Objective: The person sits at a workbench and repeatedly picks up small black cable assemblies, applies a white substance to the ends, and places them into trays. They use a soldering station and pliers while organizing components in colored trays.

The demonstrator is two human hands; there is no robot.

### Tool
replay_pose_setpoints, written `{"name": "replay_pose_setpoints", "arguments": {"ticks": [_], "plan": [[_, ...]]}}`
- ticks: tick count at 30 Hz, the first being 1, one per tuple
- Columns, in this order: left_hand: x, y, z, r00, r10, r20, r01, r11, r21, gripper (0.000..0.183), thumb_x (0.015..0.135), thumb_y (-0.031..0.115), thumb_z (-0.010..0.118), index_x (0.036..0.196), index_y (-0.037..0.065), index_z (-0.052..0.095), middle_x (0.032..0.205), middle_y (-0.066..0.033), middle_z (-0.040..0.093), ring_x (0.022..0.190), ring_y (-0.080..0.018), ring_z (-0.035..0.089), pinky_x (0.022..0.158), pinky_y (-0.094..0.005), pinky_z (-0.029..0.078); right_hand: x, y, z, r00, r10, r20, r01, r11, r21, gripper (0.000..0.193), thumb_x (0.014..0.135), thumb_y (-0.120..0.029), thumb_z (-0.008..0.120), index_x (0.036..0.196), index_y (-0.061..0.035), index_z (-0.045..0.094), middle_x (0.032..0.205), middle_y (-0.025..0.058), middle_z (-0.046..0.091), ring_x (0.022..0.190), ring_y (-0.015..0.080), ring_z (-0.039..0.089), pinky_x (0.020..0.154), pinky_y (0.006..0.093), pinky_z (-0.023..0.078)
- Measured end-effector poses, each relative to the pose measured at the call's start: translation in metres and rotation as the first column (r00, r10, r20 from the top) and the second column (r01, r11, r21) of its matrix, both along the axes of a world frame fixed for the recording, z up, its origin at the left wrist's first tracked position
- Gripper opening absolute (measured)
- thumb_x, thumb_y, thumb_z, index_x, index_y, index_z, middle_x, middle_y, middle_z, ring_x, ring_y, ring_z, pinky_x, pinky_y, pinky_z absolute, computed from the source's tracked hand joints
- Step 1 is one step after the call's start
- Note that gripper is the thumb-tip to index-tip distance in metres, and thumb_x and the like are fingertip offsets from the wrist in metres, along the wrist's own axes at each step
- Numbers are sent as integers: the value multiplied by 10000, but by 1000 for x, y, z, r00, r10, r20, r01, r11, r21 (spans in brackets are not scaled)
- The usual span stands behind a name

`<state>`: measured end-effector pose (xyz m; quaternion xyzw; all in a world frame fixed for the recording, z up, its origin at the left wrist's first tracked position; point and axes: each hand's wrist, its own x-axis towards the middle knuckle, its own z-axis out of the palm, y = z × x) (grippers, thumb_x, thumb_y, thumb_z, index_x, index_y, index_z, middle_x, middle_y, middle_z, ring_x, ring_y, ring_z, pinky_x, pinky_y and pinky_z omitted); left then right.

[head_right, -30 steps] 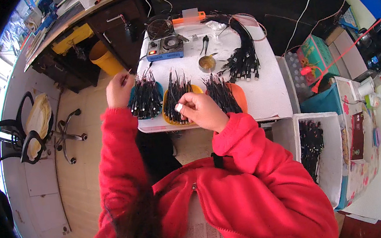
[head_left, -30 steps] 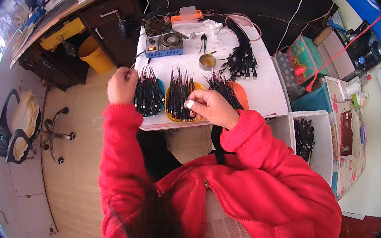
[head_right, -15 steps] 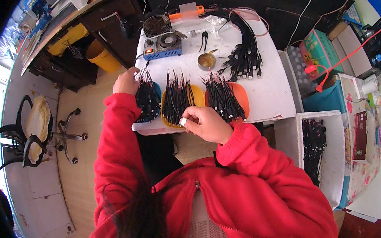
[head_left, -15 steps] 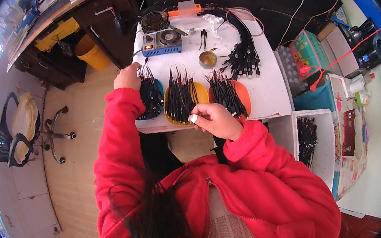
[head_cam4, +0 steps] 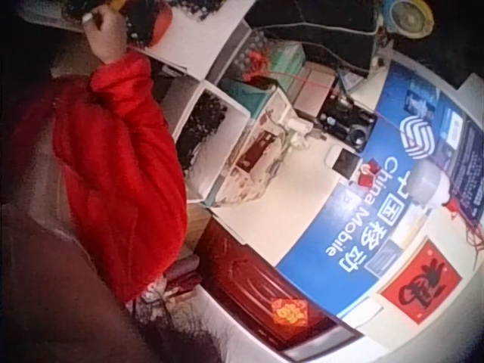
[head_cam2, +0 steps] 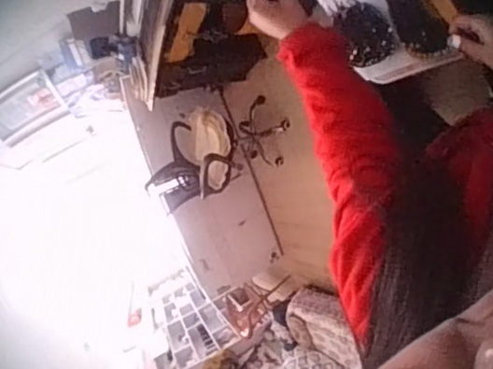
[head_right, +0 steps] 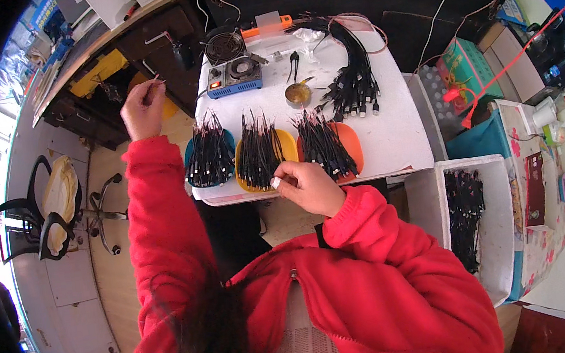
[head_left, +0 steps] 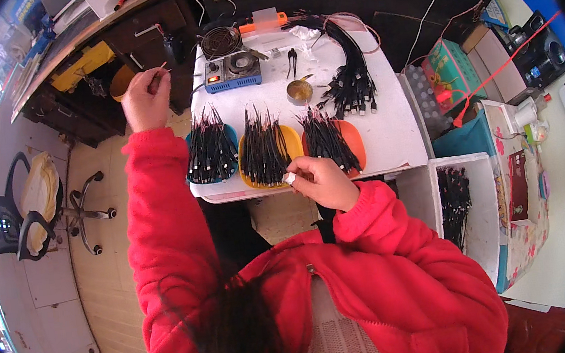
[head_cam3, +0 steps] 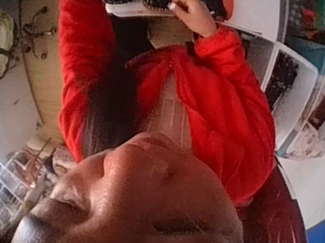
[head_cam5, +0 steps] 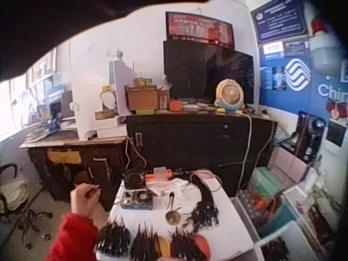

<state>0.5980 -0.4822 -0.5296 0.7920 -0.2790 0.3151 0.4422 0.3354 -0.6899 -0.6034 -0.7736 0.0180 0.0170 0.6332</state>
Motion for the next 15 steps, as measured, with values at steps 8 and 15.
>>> {"name": "replay_pose_setpoints", "arguments": {"ticks": [8,15], "plan": [[-49,18,-19,926,24,-377,186,839,511,201,714,148,656,792,-37,649,675,-170,619,631,-244,622,609,-318,483,-19,10,20,999,48,-17,-45,990,133,152,913,-144,592,904,8,580,677,-12,577,611,40,496,551,217,412],[-120,-8,-40,786,-351,-509,279,936,-215,161,947,158,511,1027,18,521,656,-57,538,544,-147,505,514,-263,400,-55,12,36,984,6,179,-13,999,42,147,896,-123,624,943,8,576,715,-7,549,635,30,461,565,210,401]]}}
